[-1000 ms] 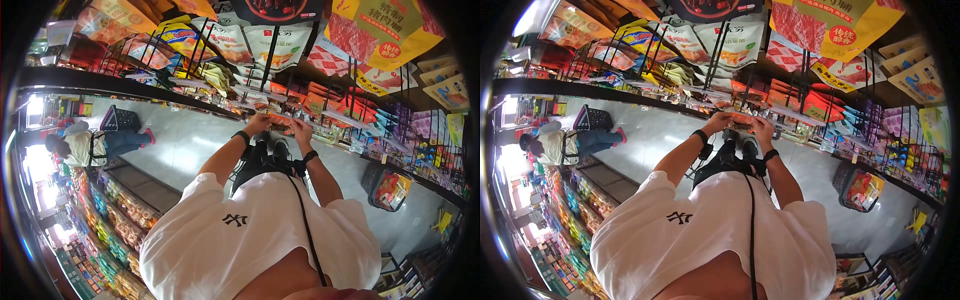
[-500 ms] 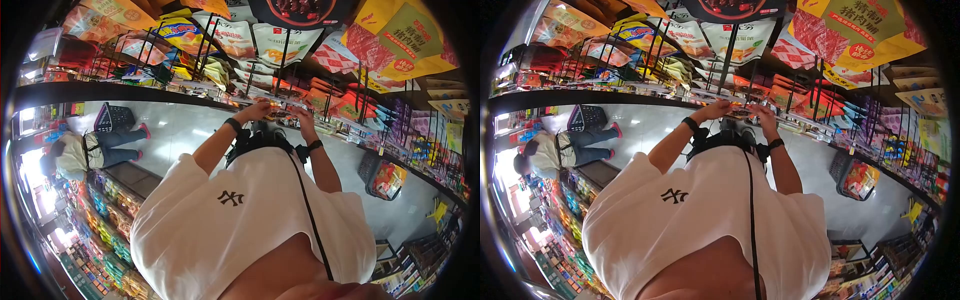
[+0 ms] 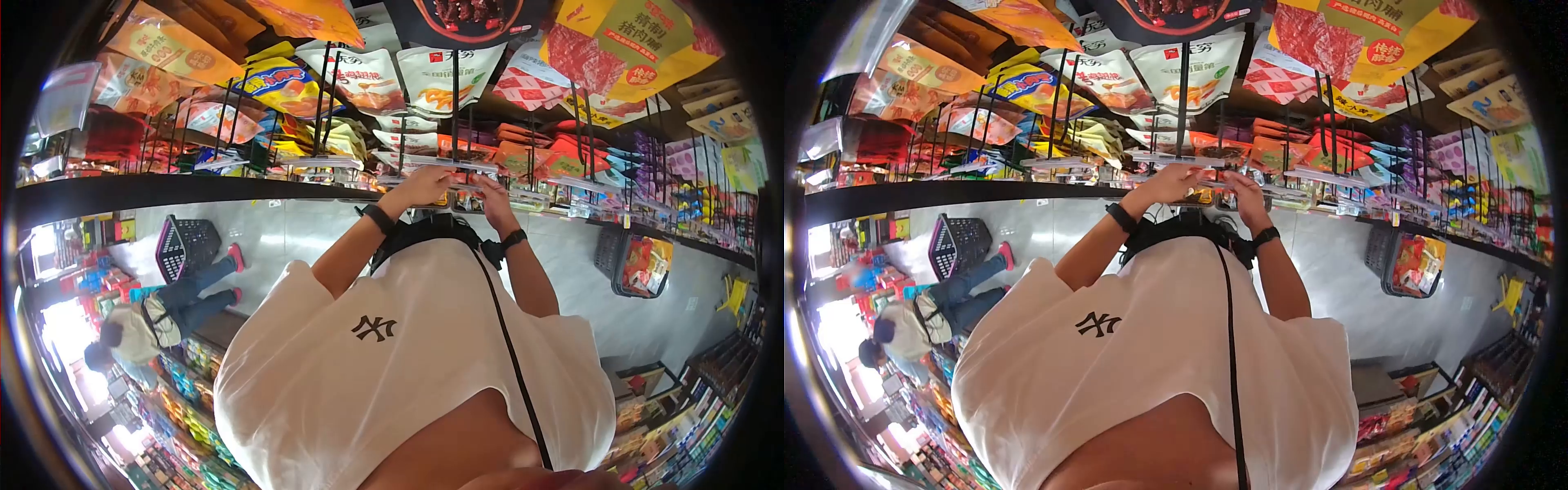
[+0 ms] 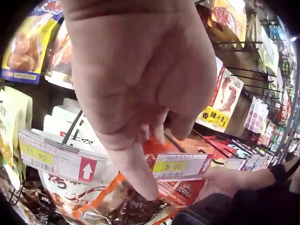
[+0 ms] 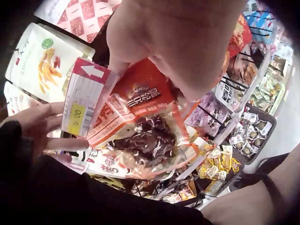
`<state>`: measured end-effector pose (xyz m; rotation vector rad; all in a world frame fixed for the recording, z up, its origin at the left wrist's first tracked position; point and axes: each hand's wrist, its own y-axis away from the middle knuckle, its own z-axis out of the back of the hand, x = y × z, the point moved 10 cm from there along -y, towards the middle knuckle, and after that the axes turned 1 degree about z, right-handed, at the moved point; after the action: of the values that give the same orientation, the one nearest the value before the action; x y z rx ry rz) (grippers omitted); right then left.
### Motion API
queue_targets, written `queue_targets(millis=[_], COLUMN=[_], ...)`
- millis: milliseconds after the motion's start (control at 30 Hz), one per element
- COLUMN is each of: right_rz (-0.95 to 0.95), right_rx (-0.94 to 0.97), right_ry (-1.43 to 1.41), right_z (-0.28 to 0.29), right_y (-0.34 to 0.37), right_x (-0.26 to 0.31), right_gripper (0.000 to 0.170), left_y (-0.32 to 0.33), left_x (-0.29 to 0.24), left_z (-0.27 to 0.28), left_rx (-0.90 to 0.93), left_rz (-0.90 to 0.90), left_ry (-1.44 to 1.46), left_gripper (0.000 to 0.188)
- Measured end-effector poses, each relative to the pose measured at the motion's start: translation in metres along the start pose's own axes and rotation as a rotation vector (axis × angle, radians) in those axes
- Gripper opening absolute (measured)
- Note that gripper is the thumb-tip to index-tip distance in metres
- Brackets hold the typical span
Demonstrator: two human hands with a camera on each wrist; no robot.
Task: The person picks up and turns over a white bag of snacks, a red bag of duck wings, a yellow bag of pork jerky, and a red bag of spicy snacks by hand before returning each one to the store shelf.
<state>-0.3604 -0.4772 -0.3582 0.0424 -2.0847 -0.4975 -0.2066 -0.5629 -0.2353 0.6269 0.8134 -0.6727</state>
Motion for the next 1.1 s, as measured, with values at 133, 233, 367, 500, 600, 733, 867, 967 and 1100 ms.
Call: queue_targets(millis=[133, 233, 367, 500, 600, 733, 867, 967, 1100], right_rz=[-0.053, -0.042, 0.023, 0.001, -0.077, 0.028, 0.085, 0.120, 0.142], right_rx=[-0.073, -0.095, -0.037, -0.062, -0.123, -0.107, -0.135, -0.152, -0.194], right_ry=[0.087, 0.088, 0.043, 0.059, 0.127, 0.169, 0.222, 0.326, 0.366], right_z=[-0.001, 0.001, 0.000, -0.003, -0.003, -0.011, -0.010, -0.015, -0.009], right_y=[-0.001, 0.002, 0.004, 0.006, 0.008, 0.007, 0.004, 0.006, 0.007], right_x=[-0.001, 0.003, 0.009, 0.016, 0.021, 0.032, 0.034, 0.048, 0.046], right_gripper=[0.026, 0.025, 0.024, 0.024, 0.024, 0.024, 0.024, 0.025, 0.022], left_y=[-0.006, -0.007, -0.010, -0.007, -0.005, -0.016, -0.018, -0.018, -0.018], left_x=[0.007, 0.008, 0.016, 0.010, 0.006, 0.026, 0.034, 0.036, 0.022], left_z=[-0.007, -0.009, -0.008, -0.004, -0.002, -0.018, -0.022, -0.028, -0.023], left_rx=[0.039, 0.086, 0.092, 0.089, 0.090, 0.125, 0.200, 0.181, 0.205], left_rz=[-0.011, 0.051, 0.046, 0.041, 0.060, 0.018, 0.055, 0.074, 0.087], left_ry=[-0.003, 0.011, 0.043, 0.070, 0.161, 0.180, 0.159, 0.057, 0.073], left_gripper=[0.029, 0.027, 0.028, 0.034, 0.040, 0.050, 0.060, 0.070, 0.077])
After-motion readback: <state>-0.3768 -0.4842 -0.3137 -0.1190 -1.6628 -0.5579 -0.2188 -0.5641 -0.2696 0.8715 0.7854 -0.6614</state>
